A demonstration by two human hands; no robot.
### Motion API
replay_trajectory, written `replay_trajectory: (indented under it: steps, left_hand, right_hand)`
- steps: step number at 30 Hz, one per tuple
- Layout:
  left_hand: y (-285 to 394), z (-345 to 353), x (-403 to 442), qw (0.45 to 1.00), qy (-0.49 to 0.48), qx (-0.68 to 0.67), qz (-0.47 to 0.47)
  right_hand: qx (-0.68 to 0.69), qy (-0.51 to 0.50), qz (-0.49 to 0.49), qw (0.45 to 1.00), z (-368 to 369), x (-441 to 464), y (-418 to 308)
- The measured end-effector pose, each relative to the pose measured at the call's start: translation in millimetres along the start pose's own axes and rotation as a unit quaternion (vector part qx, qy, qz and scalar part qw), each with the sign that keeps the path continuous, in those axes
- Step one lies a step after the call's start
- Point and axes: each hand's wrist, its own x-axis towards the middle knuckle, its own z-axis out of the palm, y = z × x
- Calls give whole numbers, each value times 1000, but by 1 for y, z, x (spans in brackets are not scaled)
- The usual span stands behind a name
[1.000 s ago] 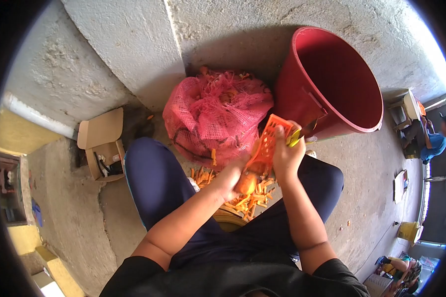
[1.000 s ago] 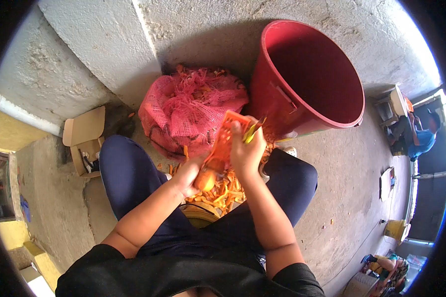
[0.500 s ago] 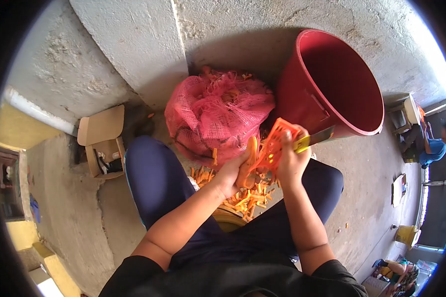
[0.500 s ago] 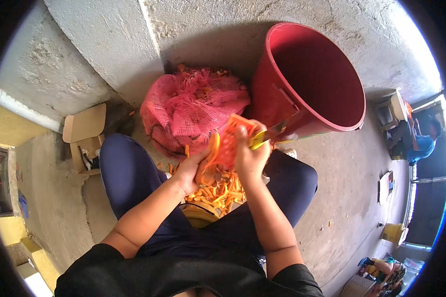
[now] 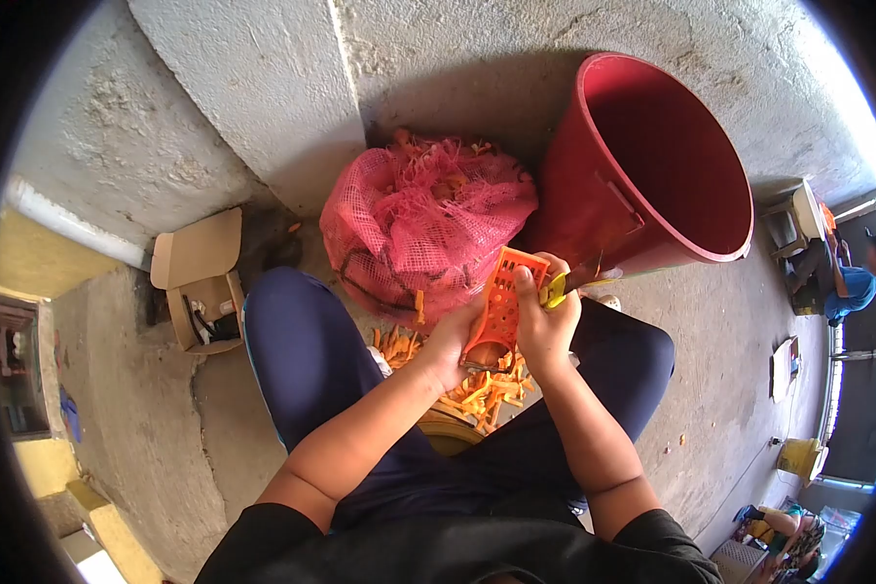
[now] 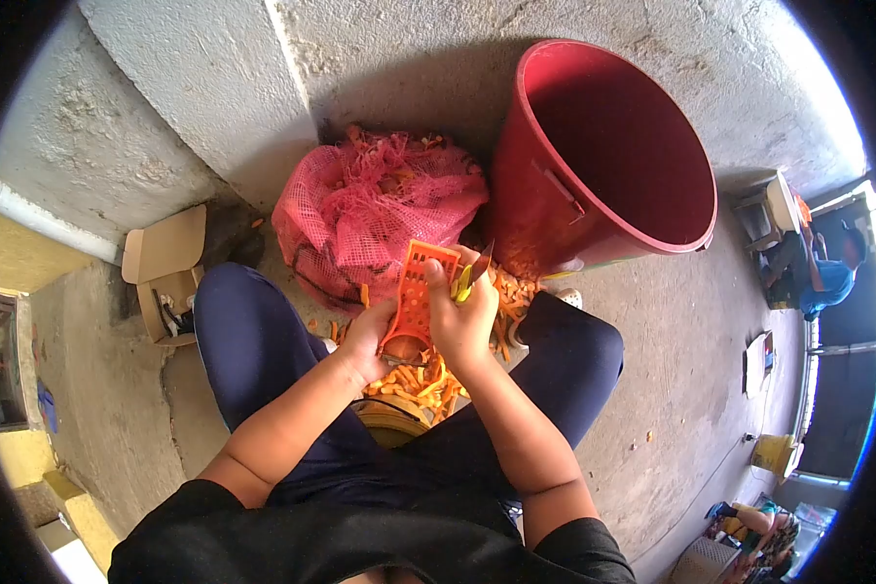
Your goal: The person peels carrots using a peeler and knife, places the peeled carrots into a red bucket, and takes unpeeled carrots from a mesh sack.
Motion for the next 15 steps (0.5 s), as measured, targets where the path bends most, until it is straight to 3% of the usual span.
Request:
replay_trajectory:
  steps: [6,9,10,11,15]
  left_hand:
    - [3,6,-2,999,-19,30,21]
    - [-10,-17,-5,992,-109,61,-8]
    - [-11,-9,-11,993,-48,106,-15]
    - [-12,-9,-10,994,-66,85,-26]
    - [-9,-19,-1,993,-90,13,-71]
  right_hand:
    - [65,15,60,996,3,11,6]
    - [37,150,58,986,-9,43,17]
    - [25,177,39,983,-21,58,32]
    - [13,203,19,979,-34,70,45]
    - [166,211,52,962,-40,67,35]
